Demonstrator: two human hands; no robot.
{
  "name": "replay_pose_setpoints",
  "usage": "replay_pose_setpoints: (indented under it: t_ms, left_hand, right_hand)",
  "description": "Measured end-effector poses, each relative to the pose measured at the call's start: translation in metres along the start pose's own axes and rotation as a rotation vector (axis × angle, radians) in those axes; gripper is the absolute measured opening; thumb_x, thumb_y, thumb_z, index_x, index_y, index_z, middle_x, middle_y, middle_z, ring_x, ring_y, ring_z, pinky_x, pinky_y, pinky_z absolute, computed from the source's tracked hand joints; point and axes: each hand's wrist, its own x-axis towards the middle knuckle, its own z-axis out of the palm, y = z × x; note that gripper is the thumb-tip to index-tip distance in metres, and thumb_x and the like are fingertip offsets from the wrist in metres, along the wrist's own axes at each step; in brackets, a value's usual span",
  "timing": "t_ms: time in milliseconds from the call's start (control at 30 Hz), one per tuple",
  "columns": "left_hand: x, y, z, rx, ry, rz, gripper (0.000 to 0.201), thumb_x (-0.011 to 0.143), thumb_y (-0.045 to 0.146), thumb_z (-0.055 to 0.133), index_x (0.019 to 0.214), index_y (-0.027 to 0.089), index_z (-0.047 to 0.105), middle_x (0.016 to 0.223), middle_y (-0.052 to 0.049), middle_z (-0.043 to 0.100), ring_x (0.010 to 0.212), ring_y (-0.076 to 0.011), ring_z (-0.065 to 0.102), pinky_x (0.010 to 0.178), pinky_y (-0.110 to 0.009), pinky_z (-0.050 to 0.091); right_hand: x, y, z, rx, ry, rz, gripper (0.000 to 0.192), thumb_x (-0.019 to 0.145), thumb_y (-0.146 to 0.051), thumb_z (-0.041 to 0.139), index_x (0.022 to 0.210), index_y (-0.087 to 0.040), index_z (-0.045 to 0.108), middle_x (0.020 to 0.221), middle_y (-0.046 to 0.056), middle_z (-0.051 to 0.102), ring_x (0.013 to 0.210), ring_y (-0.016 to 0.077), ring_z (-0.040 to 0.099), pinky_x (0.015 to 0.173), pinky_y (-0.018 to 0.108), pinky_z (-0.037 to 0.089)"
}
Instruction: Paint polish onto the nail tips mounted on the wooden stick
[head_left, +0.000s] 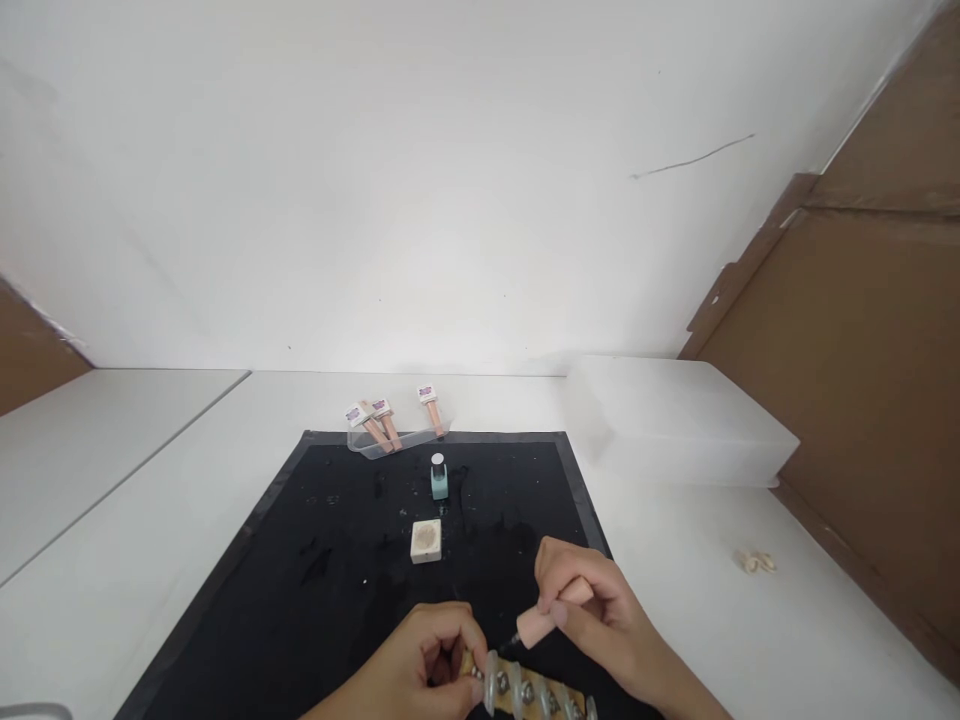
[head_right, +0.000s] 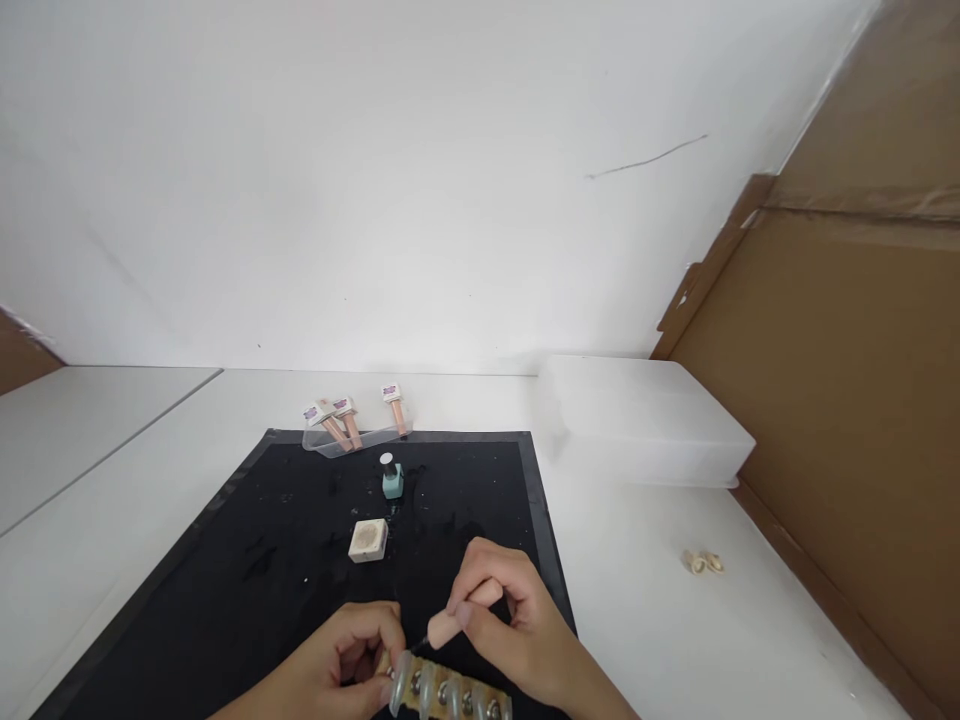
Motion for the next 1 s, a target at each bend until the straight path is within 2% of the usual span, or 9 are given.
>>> replay_pose_setpoints:
  t_ms: [167, 267, 433, 500, 567, 667, 800, 900, 1000]
  left_hand:
    - [0.0003, 0.0004, 0.0002, 0.01, -0.011, -0.01, 0.029, 0.068, 0.044, 0.063, 0.07, 0.018, 0.05, 0.059, 0.006, 0.041, 0.046, -0.0059, 0.034, 0.044, -0.022, 0.025]
    - [-0.0011, -0.0003, 0.0004, 0.039, -0.008, -0.004, 0.026, 0.067, 0.041, 0.063, 0.068, 0.018, 0.051, 0.059, 0.006, 0.041, 0.048, -0.0066, 0.034, 0.046, -0.023, 0.025]
    - [-0.0014, -0.001, 0.0009, 0.046, 0.004, -0.005, 0.025, 0.066, 0.039, 0.064, 0.066, 0.017, 0.052, 0.06, 0.005, 0.043, 0.048, -0.0069, 0.035, 0.046, -0.024, 0.026]
    - [-0.0009, -0.0005, 0.0017, 0.05, 0.01, -0.016, 0.023, 0.065, 0.037, 0.063, 0.066, 0.017, 0.052, 0.06, 0.005, 0.043, 0.047, -0.0067, 0.035, 0.045, -0.023, 0.025]
    - [-0.0006, -0.0001, 0.0024, 0.061, 0.016, -0.021, 0.021, 0.065, 0.035, 0.063, 0.066, 0.017, 0.052, 0.06, 0.005, 0.043, 0.046, -0.0064, 0.035, 0.044, -0.023, 0.025]
    - [-0.001, 0.0, 0.0023, 0.044, 0.002, -0.013, 0.021, 0.066, 0.035, 0.064, 0.067, 0.017, 0.052, 0.06, 0.005, 0.043, 0.045, -0.0056, 0.035, 0.043, -0.022, 0.025]
    - [-0.0015, 0.0008, 0.001, -0.012, -0.01, -0.025, 0.028, 0.065, 0.041, 0.065, 0.066, 0.018, 0.049, 0.061, 0.006, 0.042, 0.041, -0.0036, 0.033, 0.039, -0.02, 0.024]
    - [-0.0012, -0.0005, 0.0004, 0.001, -0.007, -0.027, 0.03, 0.067, 0.045, 0.064, 0.068, 0.018, 0.051, 0.061, 0.005, 0.044, 0.042, -0.0038, 0.034, 0.037, -0.019, 0.025]
    - [0.001, -0.0071, -0.0007, 0.012, 0.034, -0.019, 0.032, 0.07, 0.047, 0.062, 0.076, 0.016, 0.057, 0.061, 0.005, 0.043, 0.045, -0.0056, 0.036, 0.038, -0.019, 0.032]
  right_hand:
    - [-0.0014, -0.0039, 0.0038, 0.031, -0.176, -0.003, 0.016, 0.084, -0.029, 0.056, 0.072, -0.02, 0.061, 0.06, 0.0, 0.051, 0.062, 0.0159, 0.047, 0.061, 0.03, 0.037]
    - [-0.0008, -0.0036, 0.0067, -0.044, -0.146, 0.01, 0.014, 0.085, -0.023, 0.054, 0.073, -0.02, 0.06, 0.062, 0.0, 0.051, 0.062, 0.0149, 0.047, 0.06, 0.029, 0.037]
    - [-0.0009, 0.0001, 0.0042, -0.103, 0.003, 0.028, 0.014, 0.088, -0.022, 0.051, 0.077, -0.021, 0.058, 0.067, 0.0, 0.052, 0.062, 0.0141, 0.047, 0.059, 0.027, 0.036]
    - [-0.0017, 0.0001, 0.0033, -0.059, -0.027, 0.004, 0.015, 0.089, -0.027, 0.05, 0.077, -0.021, 0.059, 0.066, 0.0, 0.051, 0.062, 0.0143, 0.047, 0.059, 0.028, 0.036]
    - [-0.002, -0.0012, 0.004, -0.022, -0.111, -0.01, 0.018, 0.088, -0.032, 0.052, 0.075, -0.021, 0.059, 0.063, -0.001, 0.051, 0.062, 0.0149, 0.048, 0.06, 0.028, 0.037]
    - [-0.0011, -0.0037, 0.0072, -0.05, -0.169, 0.004, 0.019, 0.087, -0.031, 0.053, 0.072, -0.02, 0.059, 0.06, 0.0, 0.052, 0.061, 0.015, 0.047, 0.06, 0.029, 0.038]
    - [0.0008, -0.0036, 0.0087, -0.133, -0.049, 0.055, 0.016, 0.088, -0.023, 0.051, 0.074, -0.019, 0.059, 0.065, 0.0, 0.053, 0.062, 0.0141, 0.048, 0.059, 0.027, 0.037]
    - [0.0014, -0.0012, 0.0067, -0.126, 0.081, 0.106, 0.017, 0.089, -0.026, 0.05, 0.075, -0.02, 0.058, 0.069, 0.0, 0.055, 0.062, 0.0139, 0.05, 0.059, 0.026, 0.038]
    - [0.0026, 0.0007, 0.0043, -0.105, 0.16, 0.142, 0.02, 0.089, -0.031, 0.05, 0.074, -0.021, 0.058, 0.068, 0.0, 0.055, 0.061, 0.0144, 0.05, 0.059, 0.026, 0.038]
